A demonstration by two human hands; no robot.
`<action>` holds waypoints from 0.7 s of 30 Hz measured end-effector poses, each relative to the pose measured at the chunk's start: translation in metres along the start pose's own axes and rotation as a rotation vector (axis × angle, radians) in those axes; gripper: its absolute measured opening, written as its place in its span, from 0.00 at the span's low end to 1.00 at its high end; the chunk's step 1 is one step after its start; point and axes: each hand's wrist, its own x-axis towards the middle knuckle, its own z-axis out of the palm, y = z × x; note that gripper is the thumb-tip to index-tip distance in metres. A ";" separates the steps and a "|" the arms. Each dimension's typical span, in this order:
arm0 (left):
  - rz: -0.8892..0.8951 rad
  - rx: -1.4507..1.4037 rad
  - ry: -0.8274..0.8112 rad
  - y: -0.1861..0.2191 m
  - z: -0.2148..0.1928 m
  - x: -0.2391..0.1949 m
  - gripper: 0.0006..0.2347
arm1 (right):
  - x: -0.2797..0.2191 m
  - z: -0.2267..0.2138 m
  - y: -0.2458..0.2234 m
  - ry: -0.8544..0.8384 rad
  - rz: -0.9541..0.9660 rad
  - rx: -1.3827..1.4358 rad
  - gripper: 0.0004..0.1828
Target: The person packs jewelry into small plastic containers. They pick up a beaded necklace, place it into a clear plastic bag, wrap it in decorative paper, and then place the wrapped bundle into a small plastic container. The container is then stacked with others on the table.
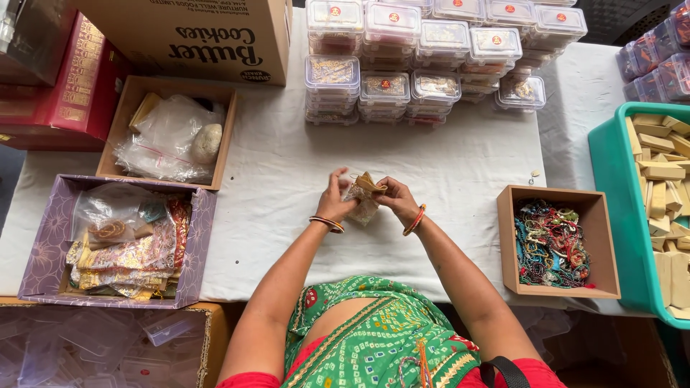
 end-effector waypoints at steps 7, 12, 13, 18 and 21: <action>-0.586 -0.598 -0.436 -0.010 0.005 0.003 0.16 | -0.014 0.021 -0.058 0.080 0.186 0.344 0.19; -0.703 -0.723 -0.396 -0.010 0.010 0.005 0.18 | -0.013 0.011 -0.043 0.056 0.298 0.387 0.22; -0.785 -0.763 -0.420 -0.009 0.008 0.006 0.17 | -0.011 0.003 -0.028 0.064 0.304 0.374 0.19; -0.949 -0.806 -0.458 -0.014 0.010 0.006 0.14 | -0.012 0.009 -0.034 0.111 0.319 0.371 0.11; -0.885 -0.699 -0.471 -0.009 0.008 0.008 0.14 | -0.015 0.017 -0.047 0.124 0.341 0.379 0.10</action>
